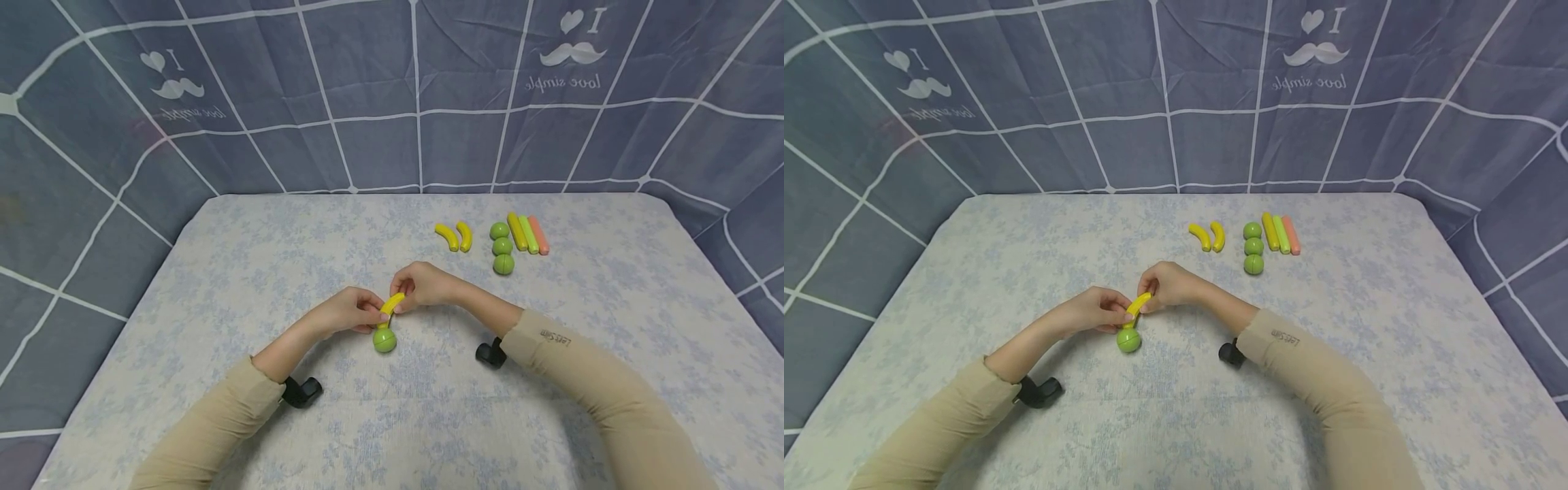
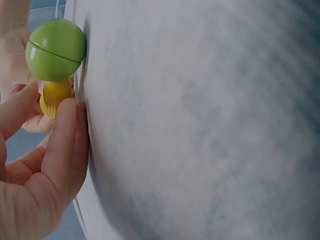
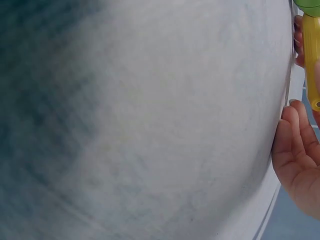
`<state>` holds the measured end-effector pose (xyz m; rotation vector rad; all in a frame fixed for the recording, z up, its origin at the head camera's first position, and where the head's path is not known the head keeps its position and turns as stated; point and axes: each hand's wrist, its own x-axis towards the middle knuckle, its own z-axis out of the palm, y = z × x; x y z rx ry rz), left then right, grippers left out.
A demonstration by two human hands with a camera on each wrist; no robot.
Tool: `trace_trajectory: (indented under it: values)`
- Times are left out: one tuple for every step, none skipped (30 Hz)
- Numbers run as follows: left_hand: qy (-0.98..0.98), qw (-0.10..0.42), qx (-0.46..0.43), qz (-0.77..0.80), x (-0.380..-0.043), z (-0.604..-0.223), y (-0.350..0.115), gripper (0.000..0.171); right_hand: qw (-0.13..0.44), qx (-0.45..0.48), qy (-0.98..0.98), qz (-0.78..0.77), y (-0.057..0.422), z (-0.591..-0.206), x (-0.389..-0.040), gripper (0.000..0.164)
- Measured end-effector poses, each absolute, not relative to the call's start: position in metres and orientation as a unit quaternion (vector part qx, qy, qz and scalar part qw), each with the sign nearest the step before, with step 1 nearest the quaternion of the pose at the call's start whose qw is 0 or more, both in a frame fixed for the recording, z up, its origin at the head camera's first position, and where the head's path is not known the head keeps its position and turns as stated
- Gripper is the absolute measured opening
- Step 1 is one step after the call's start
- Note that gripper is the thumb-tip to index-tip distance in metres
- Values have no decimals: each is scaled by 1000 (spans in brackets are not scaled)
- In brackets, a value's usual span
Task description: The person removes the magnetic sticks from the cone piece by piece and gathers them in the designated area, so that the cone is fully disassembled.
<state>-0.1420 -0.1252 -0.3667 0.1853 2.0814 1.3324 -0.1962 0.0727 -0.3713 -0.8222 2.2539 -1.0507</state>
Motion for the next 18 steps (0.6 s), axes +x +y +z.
trace_trajectory:
  values:
    - [793, 326, 69, 510, -142, -367, -125, 25, 260, -301, 829, -392, 73, -371, -196, 16]
    - [792, 327, 70, 511, -142, -367, -124, 25, 262, -300, 827, -397, 73, -371, -196, 16]
    - [791, 327, 69, 513, -142, -367, -124, 25, 261, -302, 825, -401, 73, -371, -196, 16]
    - [789, 328, 69, 515, -143, -368, -123, 25, 261, -303, 823, -404, 73, -371, -196, 16]
    - [788, 328, 68, 517, -143, -368, -123, 25, 261, -303, 821, -408, 73, -372, -195, 16]
    - [786, 329, 68, 519, -143, -368, -122, 24, 261, -304, 820, -409, 73, -372, -195, 16]
    - [784, 329, 69, 522, -143, -368, -121, 25, 261, -304, 818, -412, 73, -372, -195, 16]
    - [782, 329, 70, 524, -143, -368, -121, 25, 262, -304, 817, -414, 73, -372, -195, 16]
    - [780, 330, 70, 528, -143, -369, -121, 25, 262, -304, 816, -415, 74, -372, -195, 16]
    - [778, 330, 72, 530, -143, -369, -120, 25, 263, -302, 816, -417, 74, -372, -195, 16]
    - [774, 331, 73, 534, -144, -370, -120, 25, 265, -301, 814, -420, 74, -371, -195, 16]
    - [771, 332, 74, 538, -144, -370, -120, 26, 266, -300, 813, -422, 74, -370, -194, 16]
    - [768, 333, 75, 542, -145, -371, -120, 26, 268, -298, 812, -425, 75, -370, -194, 16]
    - [765, 334, 75, 545, -145, -371, -119, 26, 270, -297, 811, -427, 75, -369, -194, 16]
    - [762, 335, 75, 549, -145, -371, -119, 26, 271, -296, 809, -430, 76, -369, -194, 16]
    - [760, 335, 74, 551, -146, -371, -118, 26, 271, -296, 807, -433, 76, -368, -195, 16]
    - [758, 336, 72, 554, -146, -371, -118, 26, 272, -296, 806, -435, 77, -368, -195, 16]
    - [757, 336, 72, 556, -146, -372, -118, 26, 273, -296, 804, -437, 77, -368, -195, 16]
